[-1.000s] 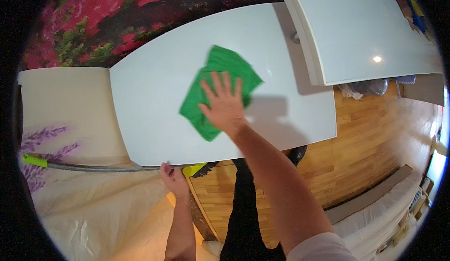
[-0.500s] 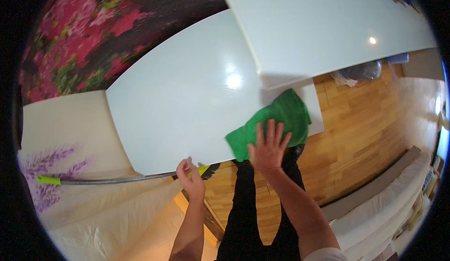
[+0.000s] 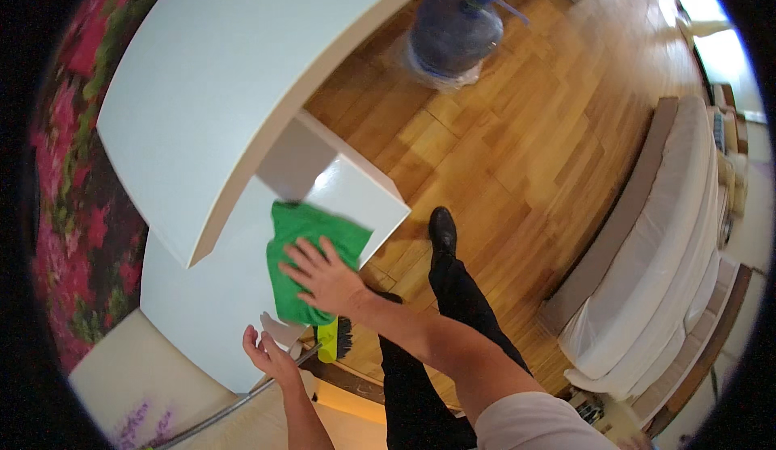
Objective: The person wipes the surfaces of a white cabinet and a low shelf unit using a green cloth. They move items like a water bottle and a tape roll aside to clean underneath, then return them. The person also wipes the interior of a cabinet door and the sides of the furniture.
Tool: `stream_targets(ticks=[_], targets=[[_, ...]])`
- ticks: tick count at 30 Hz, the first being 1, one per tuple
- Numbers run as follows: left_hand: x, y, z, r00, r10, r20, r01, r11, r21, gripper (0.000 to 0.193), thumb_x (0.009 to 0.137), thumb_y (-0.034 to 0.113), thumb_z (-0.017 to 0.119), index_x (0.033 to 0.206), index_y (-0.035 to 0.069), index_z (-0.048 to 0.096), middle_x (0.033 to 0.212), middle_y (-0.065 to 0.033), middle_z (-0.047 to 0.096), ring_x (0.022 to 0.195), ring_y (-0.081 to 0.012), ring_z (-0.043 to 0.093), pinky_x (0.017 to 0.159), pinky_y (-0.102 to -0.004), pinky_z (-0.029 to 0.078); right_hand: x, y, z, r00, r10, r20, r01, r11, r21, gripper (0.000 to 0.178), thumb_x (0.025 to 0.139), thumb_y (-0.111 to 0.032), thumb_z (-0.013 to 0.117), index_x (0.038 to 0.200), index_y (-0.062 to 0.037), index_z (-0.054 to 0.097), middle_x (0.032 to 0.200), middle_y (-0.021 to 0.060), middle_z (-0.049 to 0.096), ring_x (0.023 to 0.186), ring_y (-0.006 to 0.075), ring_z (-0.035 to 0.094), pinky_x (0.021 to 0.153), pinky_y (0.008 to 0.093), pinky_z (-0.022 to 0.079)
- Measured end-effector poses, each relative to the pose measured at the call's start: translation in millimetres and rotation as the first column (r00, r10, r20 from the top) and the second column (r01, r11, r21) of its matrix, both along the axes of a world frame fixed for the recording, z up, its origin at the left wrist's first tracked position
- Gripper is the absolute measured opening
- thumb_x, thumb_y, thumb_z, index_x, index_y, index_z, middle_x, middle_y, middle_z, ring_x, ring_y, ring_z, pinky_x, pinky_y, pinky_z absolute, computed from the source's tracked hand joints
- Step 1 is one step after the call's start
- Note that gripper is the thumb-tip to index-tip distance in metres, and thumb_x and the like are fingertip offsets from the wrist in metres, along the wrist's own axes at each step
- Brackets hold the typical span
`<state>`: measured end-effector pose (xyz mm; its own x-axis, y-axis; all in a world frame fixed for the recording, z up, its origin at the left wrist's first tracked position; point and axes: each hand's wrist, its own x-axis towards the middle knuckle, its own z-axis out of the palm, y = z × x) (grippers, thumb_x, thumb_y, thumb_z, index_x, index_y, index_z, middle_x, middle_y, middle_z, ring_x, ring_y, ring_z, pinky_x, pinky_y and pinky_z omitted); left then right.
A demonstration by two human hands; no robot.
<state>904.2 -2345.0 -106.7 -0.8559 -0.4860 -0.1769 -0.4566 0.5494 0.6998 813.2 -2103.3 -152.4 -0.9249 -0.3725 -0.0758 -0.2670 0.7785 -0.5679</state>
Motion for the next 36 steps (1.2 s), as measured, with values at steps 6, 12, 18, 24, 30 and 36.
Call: stream_targets(ticks=[6, 12, 18, 24, 30, 36], targets=[[-88.1, 103.6, -9.8, 0.850, -0.524, -0.052, 0.512, 0.846, -0.151, 0.042, 0.108, 0.016, 0.057, 0.144, -0.006, 0.055, 0.154, -0.0269, 0.052, 0.143, -0.0424, 0.048, 0.121, -0.0526, 0.036, -20.1, 102.3, 11.7, 0.883, -0.463, -0.075, 0.466, 0.884, 0.028, 0.076, 0.092, -0.047, 0.075, 0.158, -0.0162, 0.051, 0.166, 0.0173, 0.038, 0.151, 0.0396, 0.035, 0.119, 0.0669, 0.029], [-186.1, 222.9, -26.6, 0.592, -0.801, -0.091, 0.769, 0.595, -0.233, 0.055, 0.109, 0.028, 0.054, 0.151, -0.008, 0.050, 0.163, -0.0322, 0.042, 0.153, -0.0518, 0.037, 0.127, -0.0587, 0.027, -13.0, 141.0, -5.7, 0.682, -0.714, 0.158, 0.731, 0.673, -0.113, 0.062, 0.095, -0.030, 0.076, 0.146, 0.0007, 0.055, 0.137, 0.0218, 0.063, 0.126, 0.0394, 0.060, 0.105, 0.0487, 0.048], [-213.8, 242.3, -61.6, 0.550, -0.832, -0.075, 0.793, 0.548, -0.267, 0.068, 0.108, 0.039, 0.048, 0.157, -0.008, 0.044, 0.169, -0.0319, 0.035, 0.157, -0.0524, 0.028, 0.130, -0.0609, 0.017, 13.6, 173.2, -32.2, 0.670, -0.612, 0.421, 0.722, 0.404, -0.561, 0.048, 0.105, -0.018, 0.064, 0.147, 0.0021, 0.055, 0.132, 0.0232, 0.066, 0.121, 0.0426, 0.064, 0.106, 0.0470, 0.050], [-213.5, 254.3, -64.5, 0.522, -0.853, 0.017, 0.776, 0.467, -0.423, 0.070, 0.108, 0.043, 0.049, 0.157, -0.007, 0.043, 0.167, -0.0337, 0.034, 0.154, -0.0553, 0.031, 0.128, -0.0644, 0.019, 2.8, 187.2, -82.8, 0.642, -0.264, 0.720, 0.765, 0.159, -0.624, 0.050, 0.111, -0.031, 0.057, 0.154, -0.0058, 0.053, 0.157, 0.0246, 0.055, 0.150, 0.0418, 0.047, 0.120, 0.0479, 0.041], [-215.9, 257.7, -66.5, 0.519, -0.854, 0.031, 0.714, 0.414, -0.564, 0.069, 0.106, 0.044, 0.049, 0.154, -0.006, 0.043, 0.160, -0.0349, 0.040, 0.148, -0.0586, 0.037, 0.124, -0.0696, 0.024, -70.0, 176.8, -140.8, 0.628, -0.087, 0.773, 0.635, 0.632, -0.445, 0.067, 0.111, -0.055, 0.040, 0.169, -0.0198, 0.035, 0.176, 0.0175, 0.028, 0.161, 0.0417, 0.026, 0.128, 0.0606, 0.023], [-217.6, 273.7, -61.8, 0.505, -0.862, 0.038, 0.738, 0.409, -0.537, 0.071, 0.097, 0.036, 0.058, 0.152, -0.006, 0.043, 0.160, -0.0342, 0.040, 0.147, -0.0598, 0.036, 0.124, -0.0702, 0.025, -56.9, 132.4, -298.0, 0.326, -0.131, 0.936, 0.729, 0.666, -0.161, 0.071, 0.110, -0.059, 0.038, 0.173, -0.0285, 0.022, 0.180, 0.0112, 0.020, 0.164, 0.0384, 0.019, 0.130, 0.0628, 0.019]])
